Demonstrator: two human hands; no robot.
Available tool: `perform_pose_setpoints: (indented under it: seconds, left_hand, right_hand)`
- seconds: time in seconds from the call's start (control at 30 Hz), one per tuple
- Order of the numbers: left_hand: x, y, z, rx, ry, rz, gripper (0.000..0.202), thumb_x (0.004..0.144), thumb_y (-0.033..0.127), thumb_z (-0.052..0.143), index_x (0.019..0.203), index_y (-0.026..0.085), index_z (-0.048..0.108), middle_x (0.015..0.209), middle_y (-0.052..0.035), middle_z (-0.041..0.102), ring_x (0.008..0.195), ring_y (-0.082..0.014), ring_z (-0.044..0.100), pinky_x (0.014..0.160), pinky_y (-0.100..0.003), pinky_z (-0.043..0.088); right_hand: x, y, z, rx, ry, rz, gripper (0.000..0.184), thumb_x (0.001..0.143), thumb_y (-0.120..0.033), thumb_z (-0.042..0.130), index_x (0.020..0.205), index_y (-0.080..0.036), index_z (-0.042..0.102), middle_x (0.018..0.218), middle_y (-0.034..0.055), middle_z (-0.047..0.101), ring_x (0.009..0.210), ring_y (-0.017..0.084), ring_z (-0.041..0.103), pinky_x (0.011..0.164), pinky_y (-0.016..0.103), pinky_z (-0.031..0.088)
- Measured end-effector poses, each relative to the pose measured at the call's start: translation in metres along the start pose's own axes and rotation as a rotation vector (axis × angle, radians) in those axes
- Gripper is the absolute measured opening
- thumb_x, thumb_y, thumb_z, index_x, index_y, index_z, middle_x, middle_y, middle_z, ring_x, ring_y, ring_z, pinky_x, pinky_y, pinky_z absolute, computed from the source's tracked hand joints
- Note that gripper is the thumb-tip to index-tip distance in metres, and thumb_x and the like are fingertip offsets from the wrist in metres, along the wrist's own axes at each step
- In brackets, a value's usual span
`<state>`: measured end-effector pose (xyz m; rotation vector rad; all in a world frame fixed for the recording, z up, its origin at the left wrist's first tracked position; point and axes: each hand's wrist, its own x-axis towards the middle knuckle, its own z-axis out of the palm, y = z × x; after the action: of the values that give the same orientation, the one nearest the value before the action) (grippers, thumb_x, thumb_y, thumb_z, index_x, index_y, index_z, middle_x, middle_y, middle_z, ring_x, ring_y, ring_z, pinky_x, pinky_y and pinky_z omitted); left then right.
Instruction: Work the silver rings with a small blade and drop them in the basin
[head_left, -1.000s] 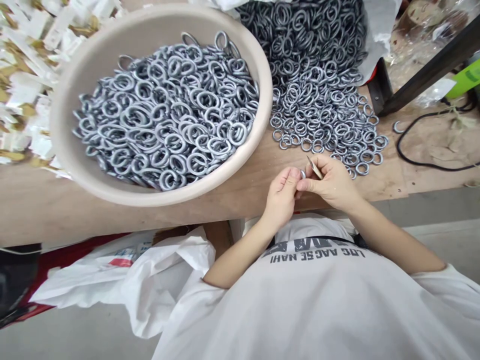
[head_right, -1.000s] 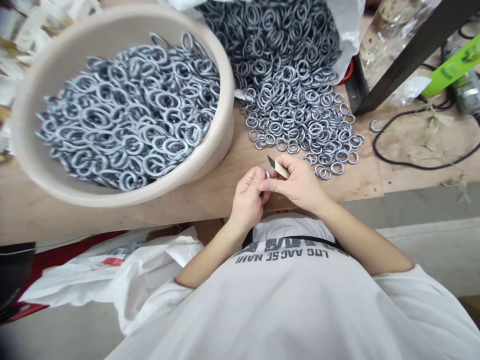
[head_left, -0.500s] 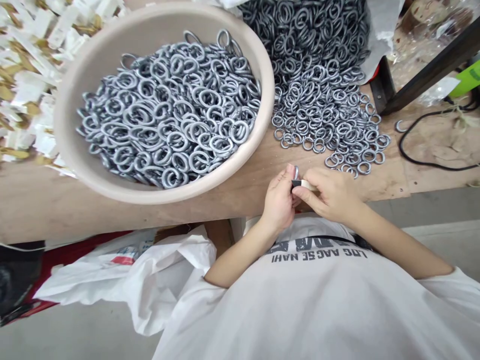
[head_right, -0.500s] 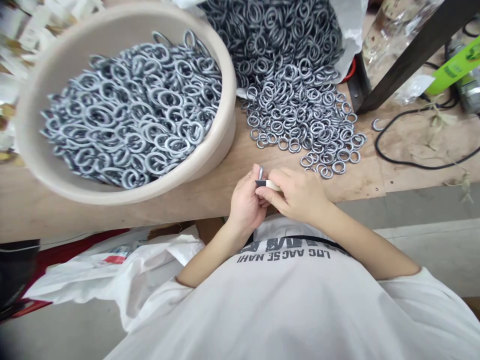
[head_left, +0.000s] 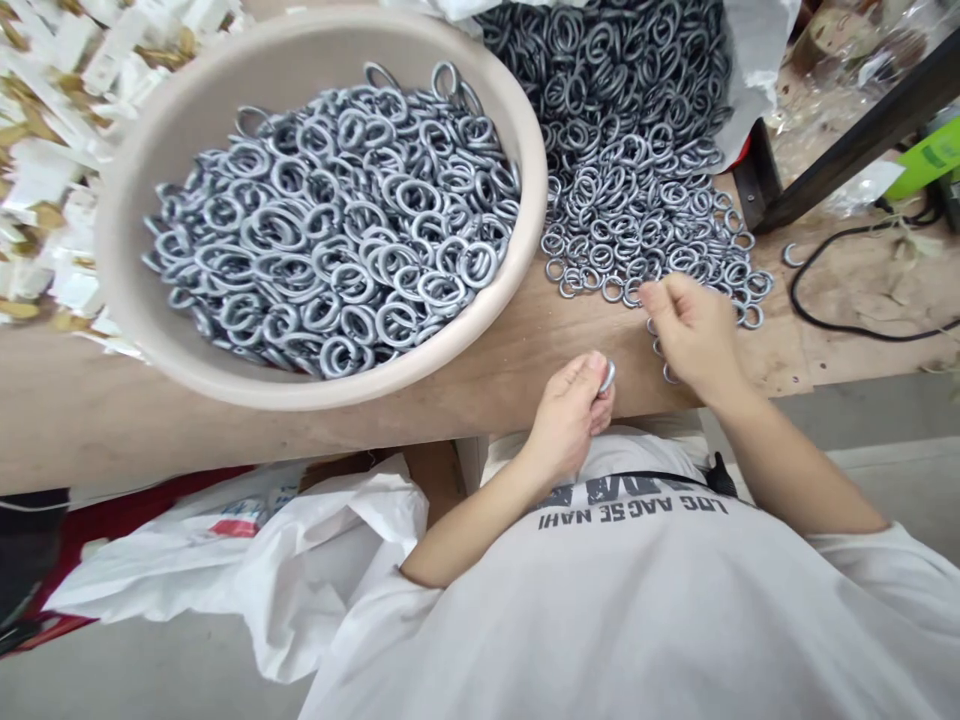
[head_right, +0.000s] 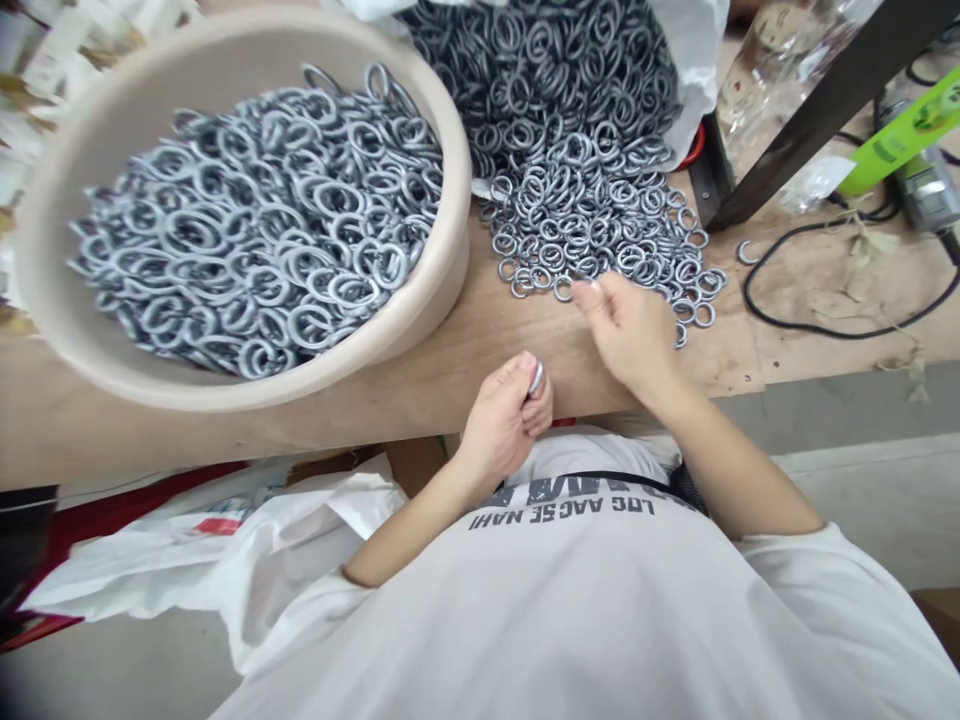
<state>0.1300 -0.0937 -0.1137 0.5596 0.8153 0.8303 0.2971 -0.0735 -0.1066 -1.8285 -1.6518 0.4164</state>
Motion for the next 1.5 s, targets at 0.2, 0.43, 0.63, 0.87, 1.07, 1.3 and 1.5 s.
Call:
perform_pose_setpoints:
  seconds: [0.2, 0.43, 0.63, 0.87, 1.07, 1.3, 1.5]
  left_hand:
    - [0.002, 0.006, -0.015, 0.060, -0.003, 0.095, 0.043, 0.085, 0.055, 0.075, 0.076, 0.017, 0.057, 0.062, 0.0027, 0.060, 0.047, -0.0050, 0.044, 0.047, -0.018, 0.038]
    - [0.009, 0.014, -0.021, 0.017, 0.003, 0.031, 0.039, 0.084, 0.044, 0.077, 0.112, 0.019, 0.069, 0.094, -0.0030, 0.073, 0.061, -0.0077, 0.060, 0.050, -0.018, 0.050]
    - [0.010, 0.005, -0.003, -0.034, 0.049, -0.033, 0.049, 0.081, 0.066, 0.073, 0.088, 0.019, 0.059, 0.065, 0.0060, 0.046, 0.049, -0.0057, 0.045, 0.037, -0.016, 0.028]
    - [0.010, 0.007, -0.007, -0.038, -0.048, -0.037, 0.051, 0.080, 0.059, 0.078, 0.077, 0.018, 0.047, 0.061, 0.0089, 0.038, 0.043, -0.0010, 0.027, 0.040, -0.015, 0.020]
    - [0.013, 0.001, -0.012, 0.050, -0.048, 0.069, 0.051, 0.084, 0.063, 0.072, 0.076, 0.017, 0.051, 0.058, 0.0078, 0.039, 0.043, -0.0021, 0.025, 0.040, -0.016, 0.018]
    - [0.012, 0.006, -0.010, 0.036, -0.011, 0.093, 0.054, 0.083, 0.065, 0.071, 0.070, 0.018, 0.048, 0.056, 0.0077, 0.038, 0.041, -0.0028, 0.023, 0.038, -0.017, 0.015]
    - [0.013, 0.004, -0.012, 0.010, 0.007, 0.095, 0.055, 0.081, 0.067, 0.073, 0.072, 0.018, 0.050, 0.055, 0.0087, 0.036, 0.041, -0.0028, 0.021, 0.038, -0.018, 0.016]
  right_hand:
    - [0.029, 0.016, 0.005, -0.408, -0.069, -0.065, 0.035, 0.093, -0.053, 0.064, 0.099, -0.019, 0.069, 0.093, 0.0127, 0.071, 0.075, 0.025, 0.059, 0.065, 0.033, 0.029]
    - [0.022, 0.005, -0.002, 0.103, -0.124, -0.033, 0.024, 0.089, -0.044, 0.071, 0.087, -0.020, 0.070, 0.081, 0.0056, 0.071, 0.075, 0.022, 0.061, 0.068, 0.034, 0.040]
    - [-0.014, -0.018, 0.003, 0.680, -0.395, 0.065, 0.028, 0.082, -0.043, 0.080, 0.078, -0.020, 0.066, 0.071, 0.0000, 0.067, 0.068, 0.017, 0.063, 0.067, 0.032, 0.048]
    - [-0.015, -0.007, 0.012, 0.815, -0.357, 0.028, 0.044, 0.074, -0.036, 0.089, 0.108, -0.024, 0.065, 0.091, -0.0024, 0.065, 0.080, 0.014, 0.062, 0.073, 0.028, 0.049]
    - [-0.012, -0.010, 0.016, 0.883, -0.359, 0.006, 0.031, 0.080, -0.045, 0.084, 0.096, -0.021, 0.071, 0.089, 0.0004, 0.071, 0.083, 0.017, 0.065, 0.080, 0.031, 0.050]
    - [-0.016, -0.014, 0.000, 0.381, -0.283, -0.249, 0.039, 0.100, -0.054, 0.055, 0.080, -0.021, 0.057, 0.073, -0.0009, 0.055, 0.068, 0.014, 0.049, 0.064, 0.030, 0.033]
    - [-0.030, -0.023, -0.005, 0.128, -0.319, -0.349, 0.044, 0.102, -0.050, 0.050, 0.070, -0.021, 0.044, 0.069, -0.0019, 0.047, 0.063, 0.013, 0.042, 0.061, 0.031, 0.025]
